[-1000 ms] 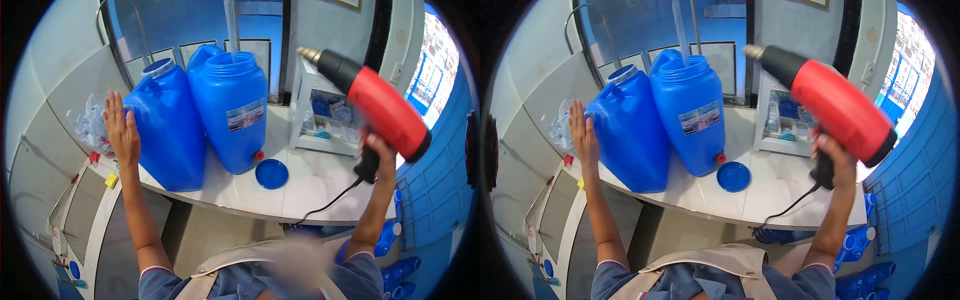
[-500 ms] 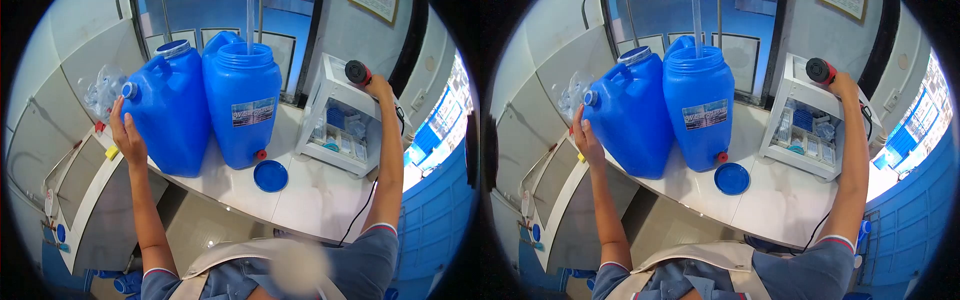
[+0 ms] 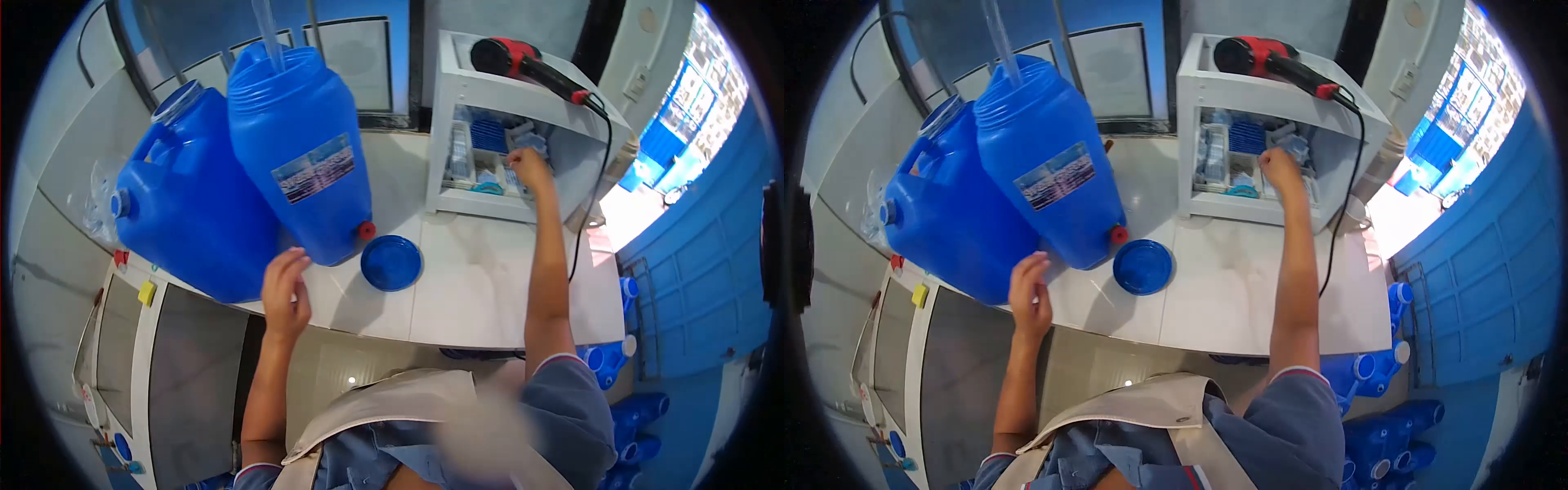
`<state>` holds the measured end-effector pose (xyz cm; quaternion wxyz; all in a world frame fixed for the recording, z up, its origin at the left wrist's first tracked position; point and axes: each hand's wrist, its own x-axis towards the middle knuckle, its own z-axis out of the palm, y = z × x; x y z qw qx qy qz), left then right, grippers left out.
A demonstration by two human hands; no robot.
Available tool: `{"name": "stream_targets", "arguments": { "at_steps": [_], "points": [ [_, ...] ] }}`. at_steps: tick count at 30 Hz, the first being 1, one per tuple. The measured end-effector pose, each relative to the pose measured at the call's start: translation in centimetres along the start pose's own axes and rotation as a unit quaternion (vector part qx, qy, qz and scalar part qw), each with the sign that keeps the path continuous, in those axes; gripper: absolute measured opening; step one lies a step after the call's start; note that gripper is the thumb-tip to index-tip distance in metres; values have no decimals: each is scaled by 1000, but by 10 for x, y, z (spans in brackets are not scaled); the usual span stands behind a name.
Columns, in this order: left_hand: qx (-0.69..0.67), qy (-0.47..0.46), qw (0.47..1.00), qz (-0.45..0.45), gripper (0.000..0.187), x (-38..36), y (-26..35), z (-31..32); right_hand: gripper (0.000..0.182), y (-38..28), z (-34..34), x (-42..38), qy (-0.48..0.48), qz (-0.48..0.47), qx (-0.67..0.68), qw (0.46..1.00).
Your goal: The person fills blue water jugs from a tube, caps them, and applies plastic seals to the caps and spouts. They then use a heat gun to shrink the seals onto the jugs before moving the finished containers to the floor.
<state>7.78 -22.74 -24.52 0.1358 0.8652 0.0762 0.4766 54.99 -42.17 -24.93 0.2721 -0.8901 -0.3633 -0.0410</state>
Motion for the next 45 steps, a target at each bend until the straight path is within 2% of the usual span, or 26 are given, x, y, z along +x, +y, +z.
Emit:
{"name": "stream_targets", "arguments": {
  "at_steps": [1,2,4,7,10,11,12,14,16,18,19,20,21,22,24,25,27,28,30,31,33,34,36,40,43,45],
  "points": [
    [-17,-33,999,4,35,-3,5,12,21,33,23,8,39,56,-34,997],
    [-32,-62,998,8,34,-4,9,24,21,49,36,10,43,58,-36,997],
    [-60,-81,995,-2,34,-6,17,48,23,63,50,2,82,27,-195,977],
    [-99,-115,988,-16,34,1,33,76,22,60,53,-7,63,76,-155,983],
    [-128,-138,982,-19,32,10,46,97,23,64,53,0,18,72,-156,985],
    [-151,-155,974,-60,28,12,51,102,23,68,55,-1,17,73,-155,985],
    [-172,-171,965,-100,25,16,55,107,21,65,53,-3,50,89,-133,986],
    [-171,-155,969,-85,22,20,55,122,19,59,49,-12,84,106,-109,985],
    [-171,-134,974,-67,20,27,57,139,16,27,27,-35,224,54,-60,971],
    [-269,-140,929,-213,21,34,64,154,15,-2,24,-59,235,-54,22,970],
    [-268,-138,929,-216,21,38,68,163,17,-27,25,-77,185,-82,122,972],
    [-336,-116,887,-295,21,43,70,174,18,-53,28,-98,131,-107,222,960],
    [-399,-91,834,-370,21,46,71,181,20,-77,30,-117,89,-132,254,954],
    [-397,-89,833,-375,21,46,69,185,23,-95,35,-133,46,-157,286,944],
    [-464,-38,767,-441,14,44,65,191,28,-106,65,-147,99,-252,180,946],
    [-463,-36,767,-443,14,41,64,188,28,-116,67,-156,96,-253,181,946],
    [-432,12,788,-439,12,33,59,178,25,-133,68,-166,32,-112,449,886],
    [-430,15,788,-440,12,29,57,174,25,-134,70,-164,29,-114,450,885],
    [-461,2,770,-441,11,20,53,167,21,-137,79,-160,-83,99,642,756],
    [-431,6,788,-440,12,17,52,165,21,-136,87,-159,-90,99,642,755],
    [-392,10,800,-453,12,5,44,160,20,-137,97,-155,-141,69,561,813],
    [-356,10,812,-463,13,0,37,158,20,-141,101,-154,-148,63,560,812],
    [-362,33,794,-487,12,-16,29,151,19,-149,110,-160,-176,42,523,833],
    [-368,58,753,-543,13,-45,14,124,21,-151,141,-161,-211,74,570,790],
    [-402,35,745,-531,16,-59,5,113,28,-153,157,-165,-289,19,475,831],
    [-411,31,755,-510,17,-61,0,113,39,-156,158,-165,-294,-50,266,917]
  ]
}}
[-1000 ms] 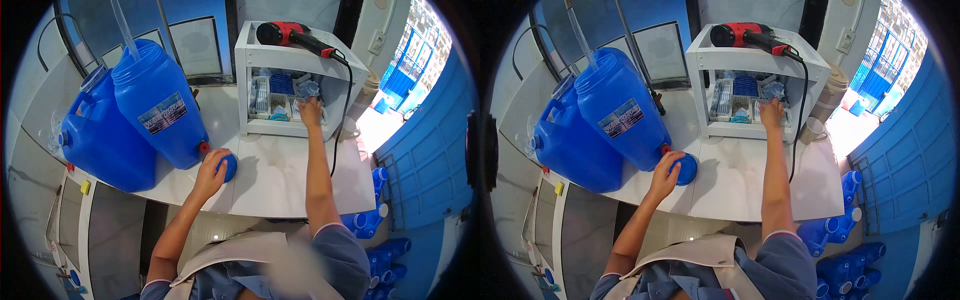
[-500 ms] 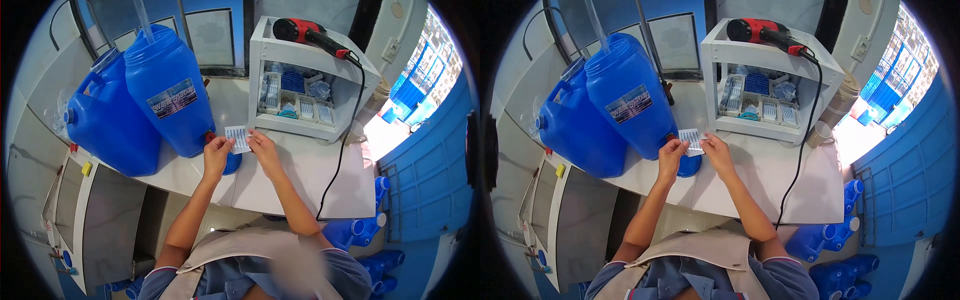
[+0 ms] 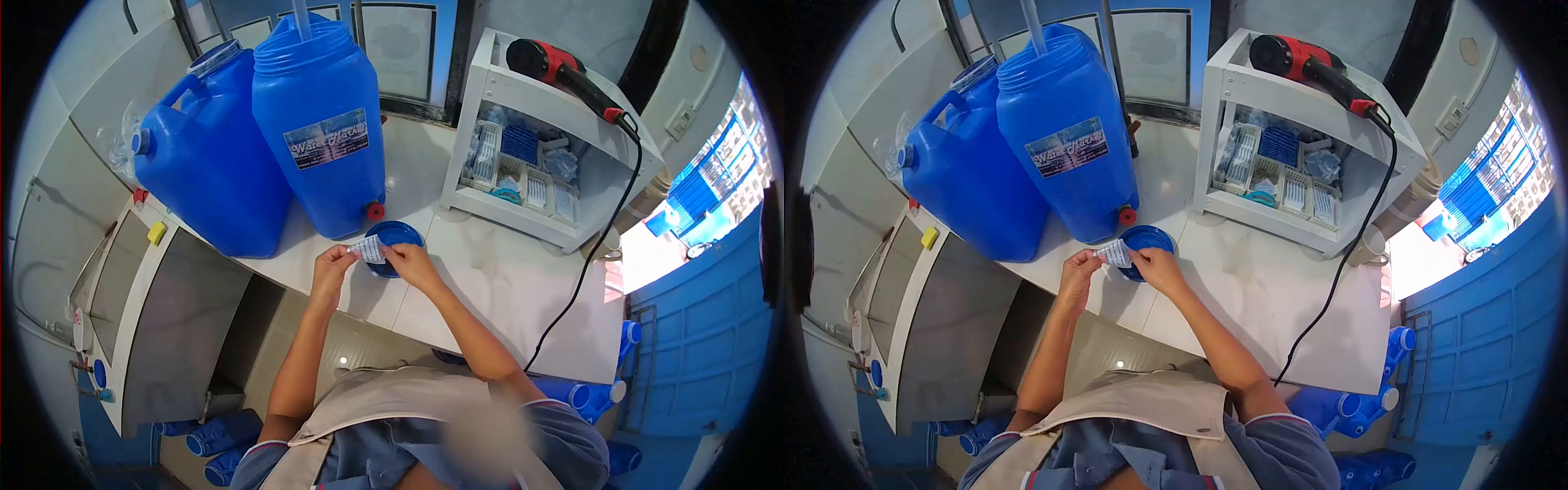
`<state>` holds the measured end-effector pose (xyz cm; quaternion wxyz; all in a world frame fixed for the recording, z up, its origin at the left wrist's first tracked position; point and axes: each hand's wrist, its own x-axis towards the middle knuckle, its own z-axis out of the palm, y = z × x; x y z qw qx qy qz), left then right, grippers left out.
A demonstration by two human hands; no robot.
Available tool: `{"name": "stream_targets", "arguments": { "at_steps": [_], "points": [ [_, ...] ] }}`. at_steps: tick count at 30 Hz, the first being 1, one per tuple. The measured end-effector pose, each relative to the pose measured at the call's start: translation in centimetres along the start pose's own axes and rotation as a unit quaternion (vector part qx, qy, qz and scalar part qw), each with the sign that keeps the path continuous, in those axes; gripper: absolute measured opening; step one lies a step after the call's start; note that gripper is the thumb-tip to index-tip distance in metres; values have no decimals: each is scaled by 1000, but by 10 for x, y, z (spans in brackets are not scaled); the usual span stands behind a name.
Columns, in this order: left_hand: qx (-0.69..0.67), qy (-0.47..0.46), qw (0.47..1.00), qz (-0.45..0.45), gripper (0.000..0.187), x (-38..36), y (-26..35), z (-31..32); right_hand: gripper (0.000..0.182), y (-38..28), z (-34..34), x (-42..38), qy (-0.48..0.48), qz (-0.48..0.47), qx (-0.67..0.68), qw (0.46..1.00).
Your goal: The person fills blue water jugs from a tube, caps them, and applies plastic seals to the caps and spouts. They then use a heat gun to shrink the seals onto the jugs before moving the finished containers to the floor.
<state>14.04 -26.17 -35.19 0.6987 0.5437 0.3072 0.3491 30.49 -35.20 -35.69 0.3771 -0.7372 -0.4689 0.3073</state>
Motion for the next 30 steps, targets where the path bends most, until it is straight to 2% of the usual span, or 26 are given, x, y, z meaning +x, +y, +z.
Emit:
{"name": "stream_targets", "arguments": {
  "at_steps": [1,3,4,5,6,8,9,11,12,14,15,16,17,19,21,22,23,24,25,28,30],
  "points": [
    [1,20,1000,12,19,2,0,1,39,5,2,-1,-3,-1,-1,1000],
    [4,42,999,22,21,5,-2,2,53,21,5,-8,124,-107,-124,979],
    [61,63,996,35,18,8,-3,4,53,18,-5,-14,124,-107,-123,979],
    [117,82,988,49,16,12,-5,7,56,16,-19,-22,116,-55,-154,980],
    [118,80,989,50,16,14,-2,13,59,11,-34,-30,109,-2,-184,977],
    [334,79,909,237,11,15,4,30,55,2,-61,-40,87,34,-192,977],
    [333,76,909,238,11,20,0,35,52,-1,-75,-43,63,70,-200,975],
    [415,113,859,277,14,35,-16,43,41,-3,-103,-44,149,-54,-195,968],
    [439,116,845,284,14,40,-18,46,35,-27,-122,-47,221,-110,-180,952],
    [436,103,847,287,13,54,-26,48,22,-86,-173,-55,339,-246,-141,897],
    [433,95,849,288,14,59,-27,50,23,-108,-199,-54,400,-276,-185,854],
    [434,92,848,290,14,61,-24,54,25,-128,-224,-52,439,-278,-188,833],
    [453,89,836,296,13,61,-19,58,27,-149,-250,-53,471,-276,-258,797],
    [471,87,823,305,11,64,-17,63,30,-153,-308,-21,541,-227,-431,685],
    [628,54,716,300,6,70,-20,64,45,-161,-352,5,430,-10,-536,727],
    [627,58,716,301,6,73,-20,66,45,-168,-363,17,431,-14,-536,726],
    [667,46,671,320,5,76,-19,68,45,-174,-371,29,298,73,-524,795],
    [705,33,622,338,6,78,-18,70,45,-178,-376,37,156,158,-496,840],
    [705,38,623,338,6,78,-16,74,45,-173,-381,46,157,153,-498,839],
    [725,37,616,305,13,78,-17,84,45,-157,-377,61,259,177,-532,786],
    [718,14,640,273,18,77,-19,86,44,-152,-377,65,290,185,-525,779]
  ]
}}
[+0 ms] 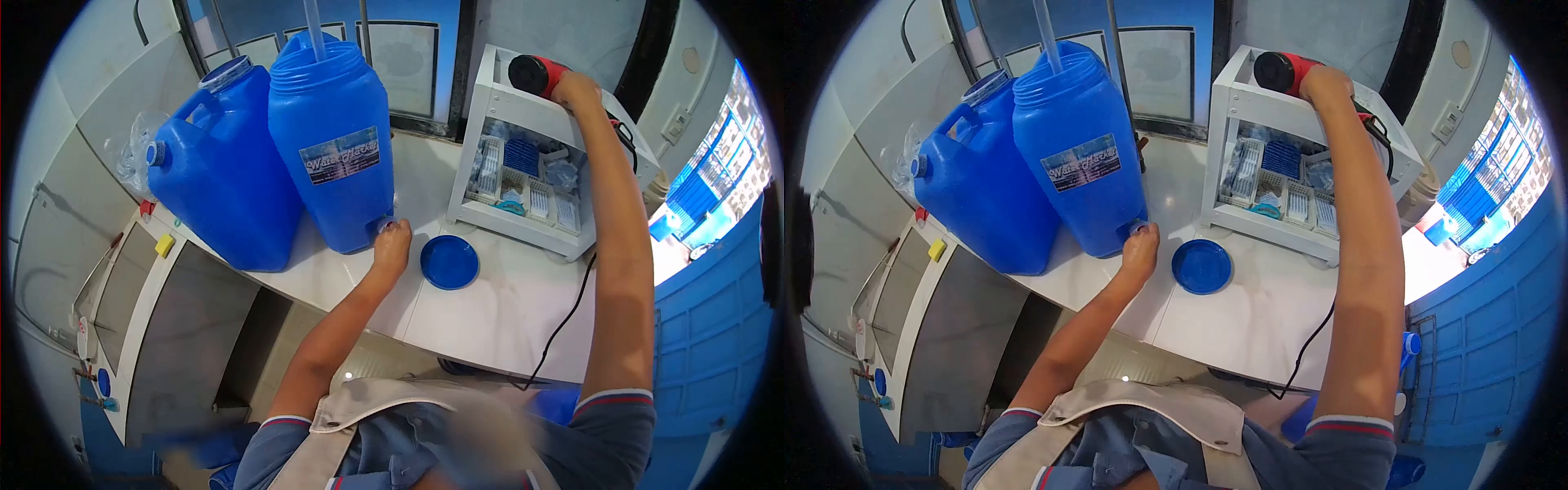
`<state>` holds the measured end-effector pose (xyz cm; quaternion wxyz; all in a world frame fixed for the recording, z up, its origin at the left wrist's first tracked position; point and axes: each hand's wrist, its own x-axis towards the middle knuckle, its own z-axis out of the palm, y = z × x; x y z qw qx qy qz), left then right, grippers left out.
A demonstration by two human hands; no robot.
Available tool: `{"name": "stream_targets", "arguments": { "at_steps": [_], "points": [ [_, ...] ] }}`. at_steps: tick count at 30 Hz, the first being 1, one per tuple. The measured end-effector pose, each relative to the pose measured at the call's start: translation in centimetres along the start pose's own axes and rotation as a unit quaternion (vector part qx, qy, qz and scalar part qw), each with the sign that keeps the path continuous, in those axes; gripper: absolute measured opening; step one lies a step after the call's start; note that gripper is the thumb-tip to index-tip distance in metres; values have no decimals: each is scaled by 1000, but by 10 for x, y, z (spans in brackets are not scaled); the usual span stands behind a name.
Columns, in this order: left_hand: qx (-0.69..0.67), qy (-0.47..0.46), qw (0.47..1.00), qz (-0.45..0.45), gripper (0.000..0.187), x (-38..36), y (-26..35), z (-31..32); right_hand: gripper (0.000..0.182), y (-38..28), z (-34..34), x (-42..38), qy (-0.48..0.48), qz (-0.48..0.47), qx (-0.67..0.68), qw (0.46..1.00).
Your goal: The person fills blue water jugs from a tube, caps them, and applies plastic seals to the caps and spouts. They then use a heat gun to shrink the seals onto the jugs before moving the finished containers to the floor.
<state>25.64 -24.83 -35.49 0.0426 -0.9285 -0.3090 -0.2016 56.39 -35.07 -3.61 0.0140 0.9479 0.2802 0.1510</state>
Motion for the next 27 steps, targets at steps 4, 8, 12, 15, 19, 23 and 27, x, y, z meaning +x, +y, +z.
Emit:
{"name": "stream_targets", "arguments": {
  "at_steps": [4,8,12,15,19,23,27],
  "points": [
    [-31,-4,1000,-3,20,-8,-5,3,33,15,-4,-8,72,-36,32,996],
    [-80,-19,997,2,20,-16,-13,12,37,42,-41,-51,35,-39,295,954],
    [-219,82,972,10,25,-30,-14,25,31,58,-42,-130,105,-44,574,811],
    [-315,130,938,-64,31,-52,-10,-9,34,70,-29,-197,15,-20,674,738],
    [-466,116,842,-247,35,-62,-17,12,41,46,22,-275,-38,-64,779,623],
    [-583,105,731,-338,39,-39,-15,25,37,19,73,-317,-170,-34,796,580],
    [-625,26,692,-361,45,-23,-13,19,30,-1,120,-331,-264,-4,806,530]
  ]
}}
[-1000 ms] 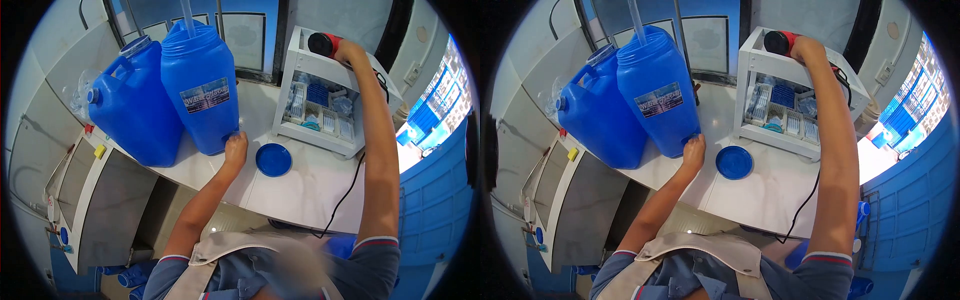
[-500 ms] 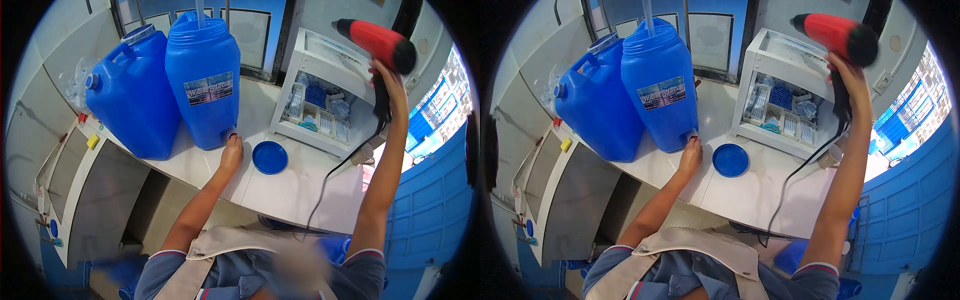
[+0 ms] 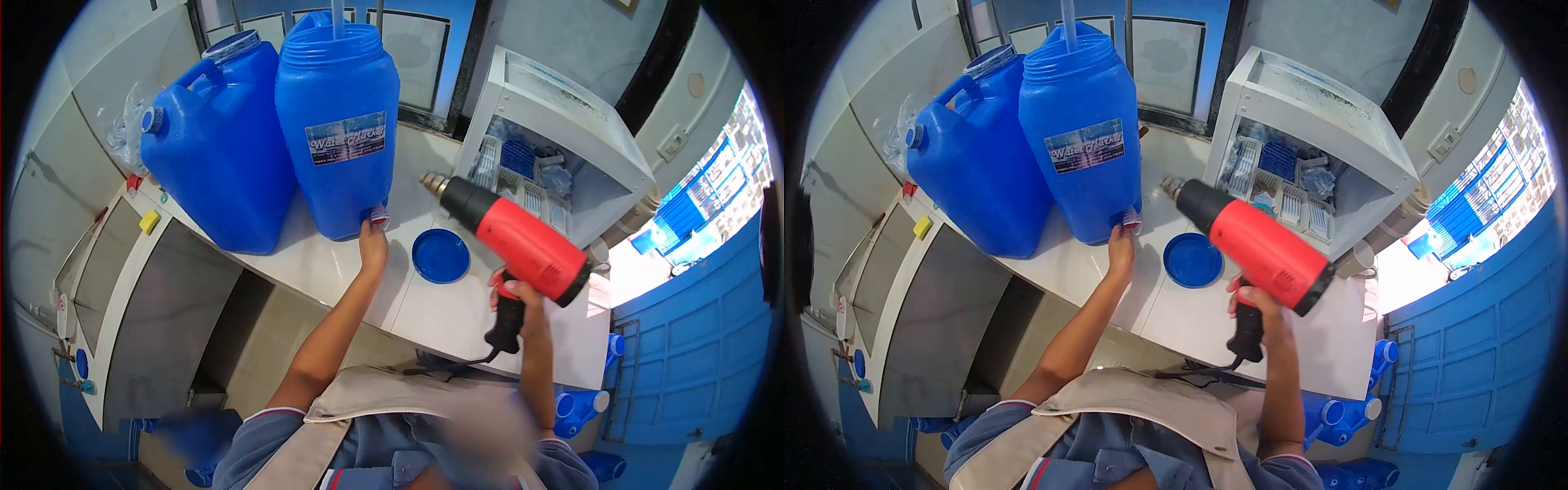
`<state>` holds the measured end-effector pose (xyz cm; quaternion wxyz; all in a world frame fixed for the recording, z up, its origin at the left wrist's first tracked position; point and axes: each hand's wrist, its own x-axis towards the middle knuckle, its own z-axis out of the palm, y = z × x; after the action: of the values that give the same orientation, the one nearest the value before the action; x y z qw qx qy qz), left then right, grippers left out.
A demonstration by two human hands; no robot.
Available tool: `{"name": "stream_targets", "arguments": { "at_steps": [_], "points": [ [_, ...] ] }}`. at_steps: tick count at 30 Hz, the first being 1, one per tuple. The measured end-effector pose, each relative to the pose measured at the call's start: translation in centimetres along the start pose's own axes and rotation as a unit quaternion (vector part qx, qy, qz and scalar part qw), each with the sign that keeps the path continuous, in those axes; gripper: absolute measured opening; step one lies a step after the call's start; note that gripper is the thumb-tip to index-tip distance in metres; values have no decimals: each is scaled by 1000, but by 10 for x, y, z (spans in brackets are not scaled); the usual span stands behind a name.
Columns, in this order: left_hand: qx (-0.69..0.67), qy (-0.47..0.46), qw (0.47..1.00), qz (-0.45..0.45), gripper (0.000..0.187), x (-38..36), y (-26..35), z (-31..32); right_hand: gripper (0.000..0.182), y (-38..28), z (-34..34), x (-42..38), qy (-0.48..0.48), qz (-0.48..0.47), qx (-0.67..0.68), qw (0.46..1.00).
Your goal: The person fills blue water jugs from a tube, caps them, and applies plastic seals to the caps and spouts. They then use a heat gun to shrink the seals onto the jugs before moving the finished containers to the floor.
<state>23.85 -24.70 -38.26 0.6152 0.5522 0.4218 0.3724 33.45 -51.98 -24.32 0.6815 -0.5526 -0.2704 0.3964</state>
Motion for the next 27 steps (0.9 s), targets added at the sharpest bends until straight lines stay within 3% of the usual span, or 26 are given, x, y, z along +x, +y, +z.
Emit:
{"name": "stream_targets", "arguments": {
  "at_steps": [3,7,9,13,27],
  "points": [
    [-18,18,998,50,46,20,-42,4,25,25,11,3,1,20,19,1000],
    [-91,46,994,26,40,0,-11,4,23,52,22,8,17,56,19,998],
    [-185,-20,982,-21,29,3,-13,3,22,62,28,10,24,74,37,996],
    [-167,40,985,26,23,8,-22,9,23,73,36,19,14,93,46,995],
    [-262,-16,964,-38,49,5,-14,-1,27,63,48,44,41,132,18,990]
  ]
}}
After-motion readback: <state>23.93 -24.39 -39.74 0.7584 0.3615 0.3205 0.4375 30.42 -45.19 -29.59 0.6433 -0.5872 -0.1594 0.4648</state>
